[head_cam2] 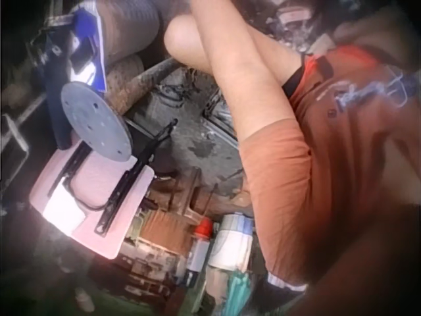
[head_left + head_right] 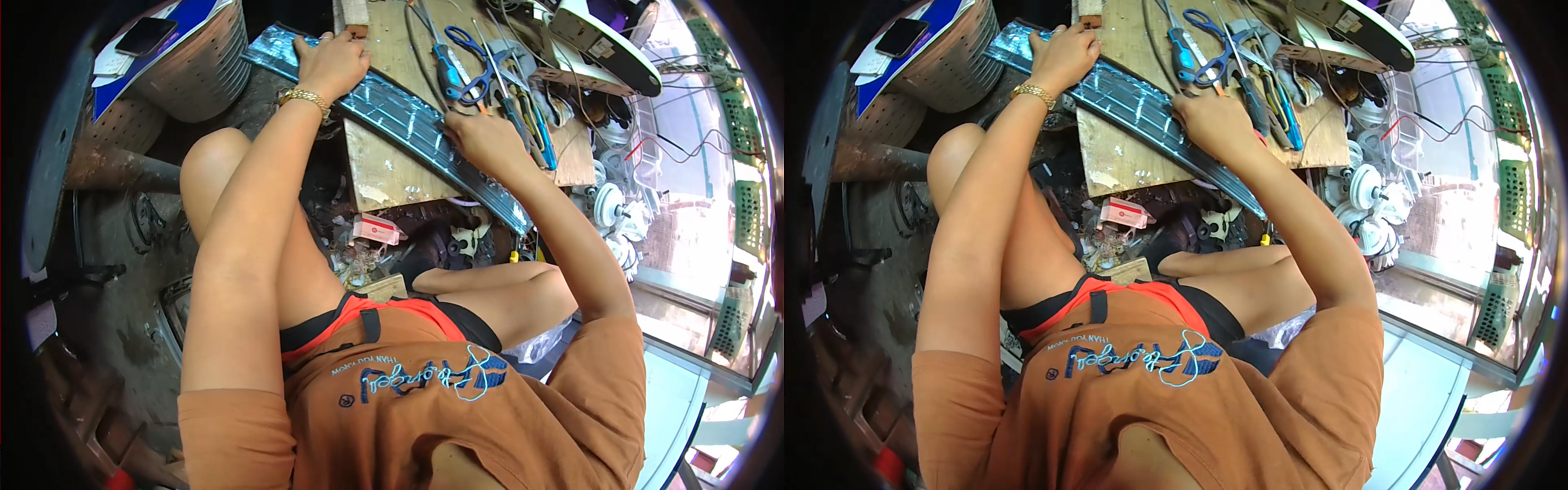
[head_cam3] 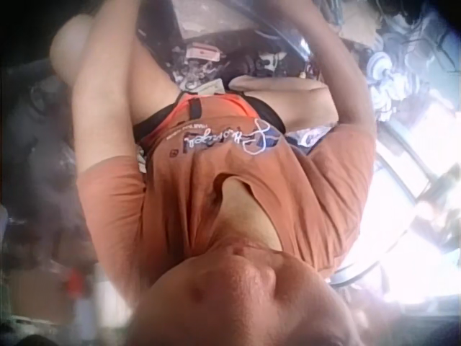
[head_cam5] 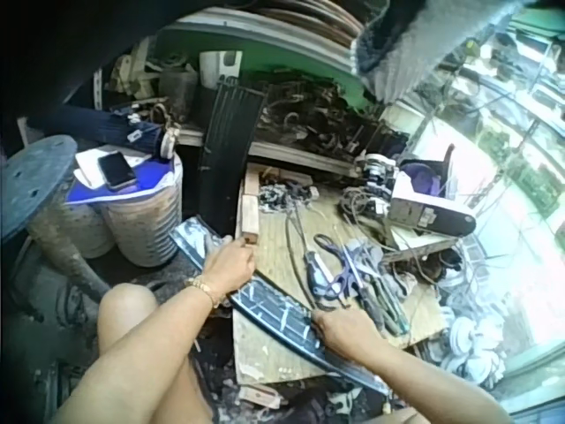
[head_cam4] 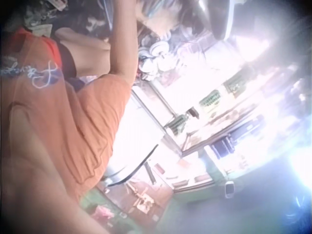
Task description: The person uses a screwdriver and scissors to repair a blue metal appliance component, prying off metal clips and trimming internal elements by hand while sitting on the floor.
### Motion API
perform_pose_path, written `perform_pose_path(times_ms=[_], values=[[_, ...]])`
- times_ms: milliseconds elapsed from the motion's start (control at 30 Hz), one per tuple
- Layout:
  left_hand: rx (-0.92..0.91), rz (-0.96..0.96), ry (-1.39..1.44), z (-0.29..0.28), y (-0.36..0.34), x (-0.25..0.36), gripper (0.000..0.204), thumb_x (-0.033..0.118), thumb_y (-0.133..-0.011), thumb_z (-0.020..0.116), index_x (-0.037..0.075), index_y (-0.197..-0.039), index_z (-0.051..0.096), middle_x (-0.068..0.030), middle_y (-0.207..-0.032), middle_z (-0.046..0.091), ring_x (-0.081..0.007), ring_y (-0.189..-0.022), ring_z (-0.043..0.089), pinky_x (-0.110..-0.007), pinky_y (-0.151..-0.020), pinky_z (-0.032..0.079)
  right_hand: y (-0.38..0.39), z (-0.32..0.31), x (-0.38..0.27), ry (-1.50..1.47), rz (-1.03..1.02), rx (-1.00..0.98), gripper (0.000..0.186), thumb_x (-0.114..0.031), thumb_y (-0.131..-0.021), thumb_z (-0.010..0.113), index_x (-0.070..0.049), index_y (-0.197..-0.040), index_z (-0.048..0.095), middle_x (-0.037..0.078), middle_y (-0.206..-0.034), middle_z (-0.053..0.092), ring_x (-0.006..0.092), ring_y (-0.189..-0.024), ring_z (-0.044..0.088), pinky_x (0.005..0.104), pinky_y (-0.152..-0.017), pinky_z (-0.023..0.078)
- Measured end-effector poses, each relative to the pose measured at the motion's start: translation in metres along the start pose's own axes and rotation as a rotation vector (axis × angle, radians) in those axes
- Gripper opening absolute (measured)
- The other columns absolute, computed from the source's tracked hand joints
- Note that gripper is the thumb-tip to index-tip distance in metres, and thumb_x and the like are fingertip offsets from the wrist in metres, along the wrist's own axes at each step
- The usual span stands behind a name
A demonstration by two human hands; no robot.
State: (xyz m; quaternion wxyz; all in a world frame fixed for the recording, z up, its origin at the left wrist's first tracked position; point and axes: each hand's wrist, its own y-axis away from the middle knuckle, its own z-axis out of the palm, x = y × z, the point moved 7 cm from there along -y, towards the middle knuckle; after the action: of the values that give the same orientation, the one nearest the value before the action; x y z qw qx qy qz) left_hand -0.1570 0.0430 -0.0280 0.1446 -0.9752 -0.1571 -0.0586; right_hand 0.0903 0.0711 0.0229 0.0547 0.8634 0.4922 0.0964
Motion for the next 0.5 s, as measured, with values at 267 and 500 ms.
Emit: perform_pose_path(times_ms=[267,500], values=[[-0.008,-0.005,-0.040,0.002,0.000,-0.008,0.034,0.037,-0.106,0.053,0.017,-0.119,0.076,-0.0009,-0.137,0.069,-0.0274,-0.126,0.064,-0.080,-0.102,0.031,0.042,0.008,0.015,0.016,0.049,0.029,0.021,-0.030,-0.103,0.058,-0.013,-0.105,0.070,0.017,-0.081,0.075,0.0389,-0.078,0.076,0.0532,-0.066,0.058],[0.026,-0.024,0.034,-0.005,0.000,-0.001,0.037,0.034,-0.104,0.051,0.011,-0.125,0.071,-0.0060,-0.135,0.068,-0.0272,-0.124,0.065,-0.076,-0.106,0.031,0.037,-0.007,0.047,-0.415,0.159,0.027,0.028,-0.035,-0.111,0.052,-0.010,-0.124,0.054,0.027,-0.094,0.070,0.0493,-0.097,0.068,0.0588,-0.080,0.049]])
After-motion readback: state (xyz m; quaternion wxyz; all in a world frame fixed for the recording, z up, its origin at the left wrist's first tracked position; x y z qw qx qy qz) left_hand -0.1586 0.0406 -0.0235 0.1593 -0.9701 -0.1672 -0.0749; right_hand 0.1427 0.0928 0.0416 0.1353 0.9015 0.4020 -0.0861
